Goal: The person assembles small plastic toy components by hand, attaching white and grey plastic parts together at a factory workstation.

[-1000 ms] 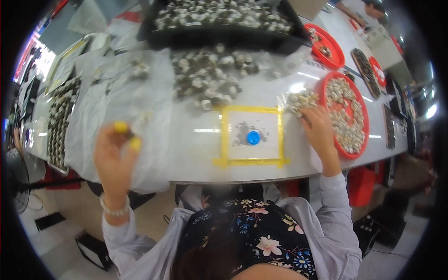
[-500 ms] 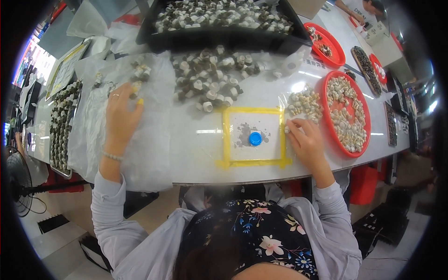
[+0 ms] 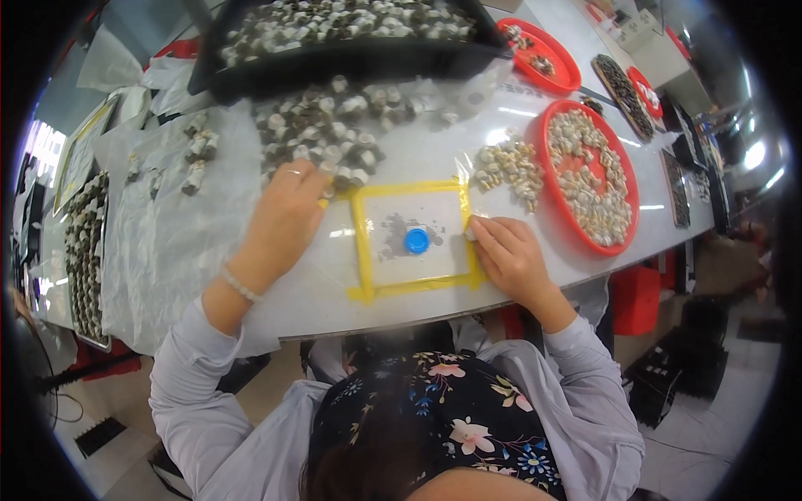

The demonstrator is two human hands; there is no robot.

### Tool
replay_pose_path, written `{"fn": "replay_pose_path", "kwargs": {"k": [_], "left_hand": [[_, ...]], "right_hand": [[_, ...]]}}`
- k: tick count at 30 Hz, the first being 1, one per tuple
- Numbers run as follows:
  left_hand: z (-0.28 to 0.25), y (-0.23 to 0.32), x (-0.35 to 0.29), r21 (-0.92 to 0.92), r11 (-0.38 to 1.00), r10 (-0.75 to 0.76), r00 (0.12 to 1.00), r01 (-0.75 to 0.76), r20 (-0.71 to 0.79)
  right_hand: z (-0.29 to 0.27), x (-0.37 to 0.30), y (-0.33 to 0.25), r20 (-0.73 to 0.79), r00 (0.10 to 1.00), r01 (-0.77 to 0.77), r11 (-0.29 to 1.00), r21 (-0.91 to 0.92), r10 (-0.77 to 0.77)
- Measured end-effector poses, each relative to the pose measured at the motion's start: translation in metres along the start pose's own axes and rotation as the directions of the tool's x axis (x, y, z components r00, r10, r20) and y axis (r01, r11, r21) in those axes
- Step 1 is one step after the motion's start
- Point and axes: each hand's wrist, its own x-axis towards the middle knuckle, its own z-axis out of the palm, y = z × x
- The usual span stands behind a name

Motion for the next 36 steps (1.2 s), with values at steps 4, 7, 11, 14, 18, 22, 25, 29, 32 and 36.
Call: {"fn": "replay_pose_path", "kwargs": {"k": [4,7,11,14,18,22,25,29,32,36], "left_hand": [[-0.006,0.001,0.001,-0.020,0.999,0.048,0.999,-0.048,-0.025],[-0.005,0.002,-0.005,-0.002,0.989,0.147,0.989,-0.147,-0.003],[-0.005,0.007,-0.010,0.041,0.964,0.260,0.964,-0.262,0.066],[-0.005,0.005,-0.012,-0.055,0.981,0.188,0.977,-0.183,0.098],[0.000,0.001,-0.014,-0.158,0.986,0.067,0.991,-0.049,0.112],[0.009,-0.002,-0.017,-0.268,0.961,-0.054,0.997,0.066,0.051],[0.008,-0.004,-0.017,-0.261,0.964,-0.042,0.998,0.051,0.040],[-0.014,0.019,-0.021,-0.333,0.941,-0.067,0.998,0.056,-0.022],[-0.023,0.039,-0.027,-0.620,0.770,-0.145,0.988,0.150,0.059],[-0.007,0.073,-0.049,-0.967,-0.010,-0.487,0.844,0.255,0.228]], "right_hand": [[-0.003,-0.002,0.003,0.011,0.999,0.029,0.993,0.113,-0.031],[-0.002,-0.006,0.008,0.048,0.999,-0.026,0.981,0.190,0.018],[-0.006,-0.001,0.002,0.103,0.989,-0.129,0.967,0.220,0.108],[-0.009,0.006,0.002,0.124,0.990,-0.092,0.976,0.199,0.068],[-0.009,0.021,-0.008,0.153,0.982,-0.160,0.910,0.382,0.109],[-0.004,0.036,-0.016,0.150,0.987,-0.127,0.878,0.462,0.064],[-0.003,0.051,-0.016,0.219,0.972,-0.010,0.922,0.386,-0.081],[0.000,0.062,-0.021,0.206,0.964,0.094,0.941,0.324,-0.167],[0.005,0.065,-0.020,0.193,0.954,0.172,0.948,0.268,-0.228],[0.008,0.066,-0.022,0.295,0.926,0.173,0.961,0.218,-0.234]]}}
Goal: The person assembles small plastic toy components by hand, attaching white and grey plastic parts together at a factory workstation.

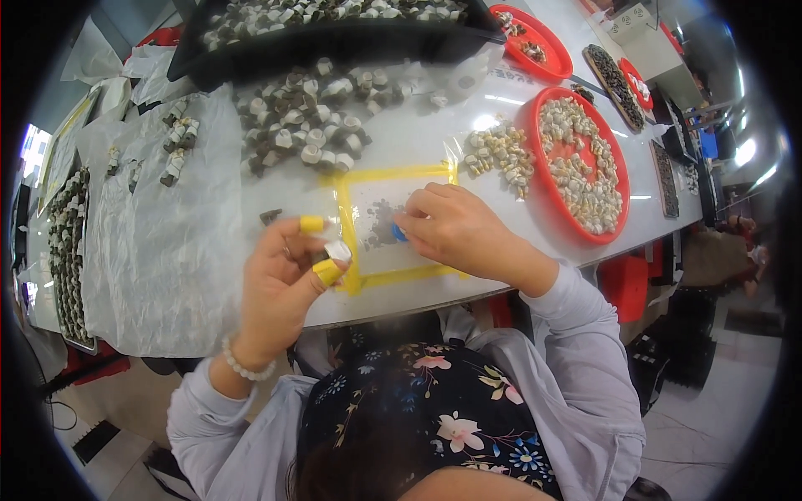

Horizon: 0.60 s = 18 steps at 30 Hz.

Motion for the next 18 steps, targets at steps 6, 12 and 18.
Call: {"fn": "replay_pose_path", "kwargs": {"k": [6,12,18], "left_hand": [[0.009,-0.040,-0.012,-0.278,0.934,-0.256,0.963,0.224,-0.087],[0.019,-0.055,-0.010,-0.414,0.893,-0.235,0.967,0.175,-0.100],[0.015,-0.064,-0.007,-0.365,0.923,-0.144,0.989,0.121,-0.035]], "right_hand": [[-0.007,0.003,0.000,-0.035,0.999,-0.001,0.997,0.073,0.003],[-0.003,0.000,-0.001,-0.132,0.989,-0.048,0.982,0.182,0.073],[-0.007,0.000,-0.004,-0.106,0.993,-0.047,0.992,0.118,0.059]]}}
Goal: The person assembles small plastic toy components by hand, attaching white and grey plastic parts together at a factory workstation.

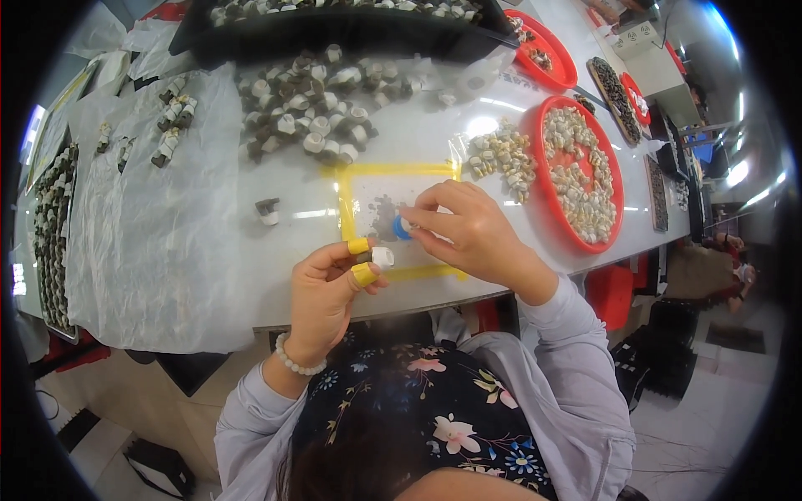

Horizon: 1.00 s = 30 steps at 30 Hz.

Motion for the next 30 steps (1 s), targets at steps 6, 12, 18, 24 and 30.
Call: {"fn": "replay_pose_path", "kwargs": {"k": [6,12,18,24,30], "left_hand": [[0.003,-0.003,0.000,0.016,0.999,0.043,0.999,-0.043,-0.033],[0.002,-0.003,-0.001,-0.011,0.997,0.072,0.997,-0.072,0.003],[0.001,-0.004,-0.002,-0.017,0.998,0.066,0.998,-0.066,-0.016],[0.003,-0.007,-0.002,-0.024,0.996,0.080,0.996,-0.080,-0.031],[0.003,-0.007,-0.005,0.041,0.995,0.088,0.995,-0.086,-0.047]], "right_hand": [[-0.004,0.000,-0.001,0.016,1.000,-0.002,0.998,-0.064,0.003],[-0.007,-0.001,-0.008,0.018,0.982,-0.188,0.950,0.250,0.190],[-0.010,0.000,-0.020,0.124,0.954,-0.292,0.750,0.593,0.273],[0.001,-0.001,-0.021,0.142,0.959,-0.280,0.736,0.616,0.246],[0.006,-0.004,-0.023,0.142,0.961,-0.274,0.746,0.607,0.238]]}}
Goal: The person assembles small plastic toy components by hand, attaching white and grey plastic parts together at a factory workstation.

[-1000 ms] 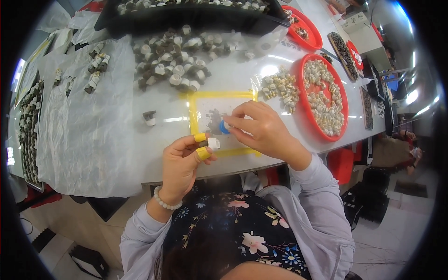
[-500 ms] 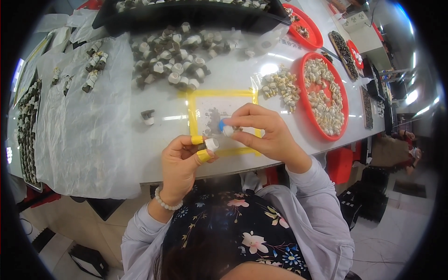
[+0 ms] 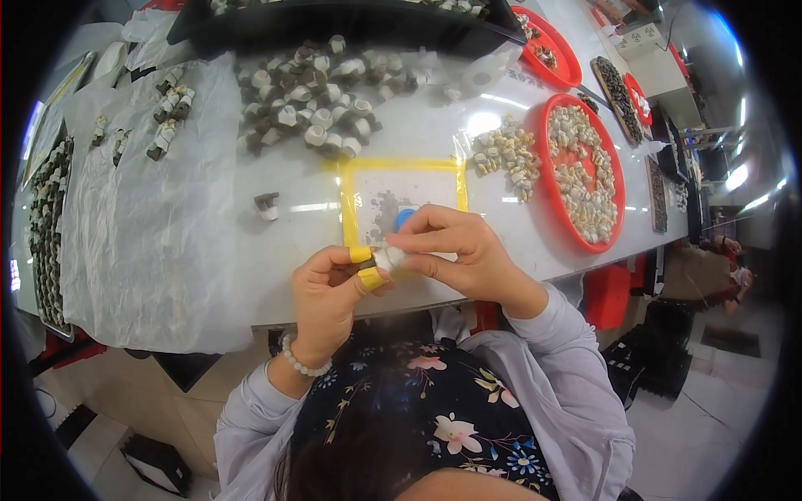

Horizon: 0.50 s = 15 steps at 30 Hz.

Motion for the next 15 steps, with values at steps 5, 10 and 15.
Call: {"fn": "replay_pose_path", "kwargs": {"k": [5,10,15], "left_hand": [[0.0011,-0.0015,-0.0009,0.045,0.999,0.015,1.000,-0.014,-0.006],[0.0025,-0.0002,-0.0003,0.069,0.998,0.009,0.999,-0.006,-0.041],[0.0032,0.0027,0.0039,0.059,0.998,-0.036,0.999,0.037,-0.008]], "right_hand": [[0.0027,-0.0004,-0.0021,-0.004,0.999,0.045,0.994,-0.097,-0.045],[0.0055,-0.0030,0.0054,-0.049,0.995,0.089,0.996,-0.017,-0.090],[-0.0004,-0.0061,0.0041,-0.016,0.999,0.051,0.998,0.024,-0.051]]}}
